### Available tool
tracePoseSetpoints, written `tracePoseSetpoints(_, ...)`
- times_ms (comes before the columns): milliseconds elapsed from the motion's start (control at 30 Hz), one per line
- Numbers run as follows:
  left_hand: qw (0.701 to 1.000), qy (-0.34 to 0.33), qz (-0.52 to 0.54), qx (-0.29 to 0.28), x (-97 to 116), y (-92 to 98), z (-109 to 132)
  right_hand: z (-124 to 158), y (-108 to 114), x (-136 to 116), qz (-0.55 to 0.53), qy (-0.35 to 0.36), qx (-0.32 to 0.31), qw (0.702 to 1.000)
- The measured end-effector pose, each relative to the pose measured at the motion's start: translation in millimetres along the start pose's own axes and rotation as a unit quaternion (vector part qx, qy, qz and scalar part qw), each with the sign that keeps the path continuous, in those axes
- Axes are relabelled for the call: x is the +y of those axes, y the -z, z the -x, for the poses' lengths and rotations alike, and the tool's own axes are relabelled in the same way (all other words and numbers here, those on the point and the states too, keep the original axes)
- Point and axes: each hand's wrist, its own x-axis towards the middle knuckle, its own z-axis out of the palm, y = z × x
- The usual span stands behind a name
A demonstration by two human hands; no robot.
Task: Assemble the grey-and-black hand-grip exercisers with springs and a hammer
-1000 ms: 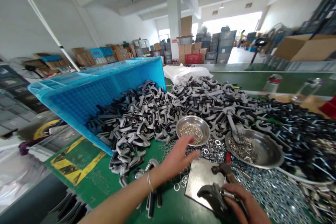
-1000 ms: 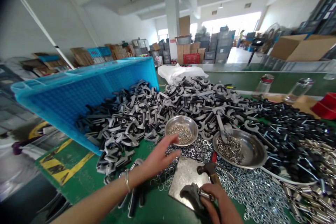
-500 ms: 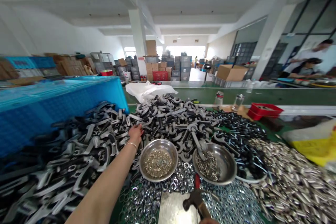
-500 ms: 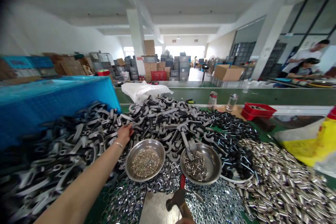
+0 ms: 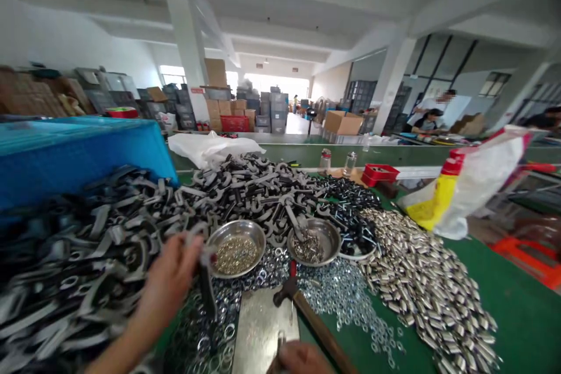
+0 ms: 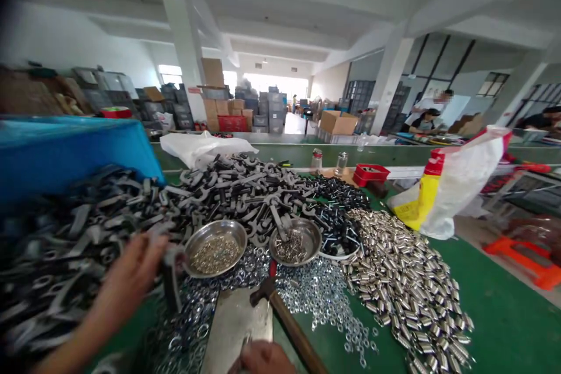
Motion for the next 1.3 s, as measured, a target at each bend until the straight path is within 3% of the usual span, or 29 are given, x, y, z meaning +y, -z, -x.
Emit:
tracePoseSetpoints(33, 0.995, 0.022, 0.045, -0.088, 0, -14.7, 38, 2, -5, -2, 0.002, 0.002, 0.018, 1.000)
tracePoseSetpoints(67, 0.985, 0.060, 0.079, -0.138, 1, -30.0, 74, 4, -9, -6, 0.020, 0.017, 0.062, 0.998)
tracePoseSetpoints(133, 0.963, 0.129, 0.139, -0.190, 0, -57.3, 131, 8, -12, -15, 0.116, 0.089, 0.118, 0.982)
tracePoseSetpoints(200, 0.945, 0.177, 0.181, -0.206, -3, -74.6, 165, 10, -12, -22, 0.189, 0.109, 0.117, 0.969)
tracePoseSetpoints(267, 0.934, 0.203, 0.200, -0.215, -5, -80.4, 181, 11, -10, -27, 0.233, 0.112, 0.091, 0.962)
tracePoseSetpoints(500, 0.923, 0.223, 0.213, -0.229, -1, -69.6, 188, 22, -13, -26, 0.300, 0.120, 0.038, 0.946)
tracePoseSetpoints(633, 0.928, 0.194, 0.195, -0.253, 0, -71.9, 189, 22, -13, -25, 0.301, 0.118, 0.011, 0.946)
tracePoseSetpoints(900, 0.940, 0.169, 0.151, -0.254, 3, -77.6, 188, 26, -13, -24, 0.248, 0.148, 0.051, 0.956)
tracePoseSetpoints(1000, 0.953, 0.128, 0.092, -0.260, 1, -72.6, 191, 30, -13, -28, 0.237, 0.137, 0.035, 0.961)
tracePoseSetpoints(1133, 0.966, 0.034, -0.033, -0.253, -6, -65.2, 194, 33, -9, -34, 0.232, 0.111, -0.031, 0.966)
tracePoseSetpoints(1300, 0.936, -0.032, -0.137, -0.323, -2, -54.9, 198, 41, -5, -33, 0.209, 0.125, -0.099, 0.965)
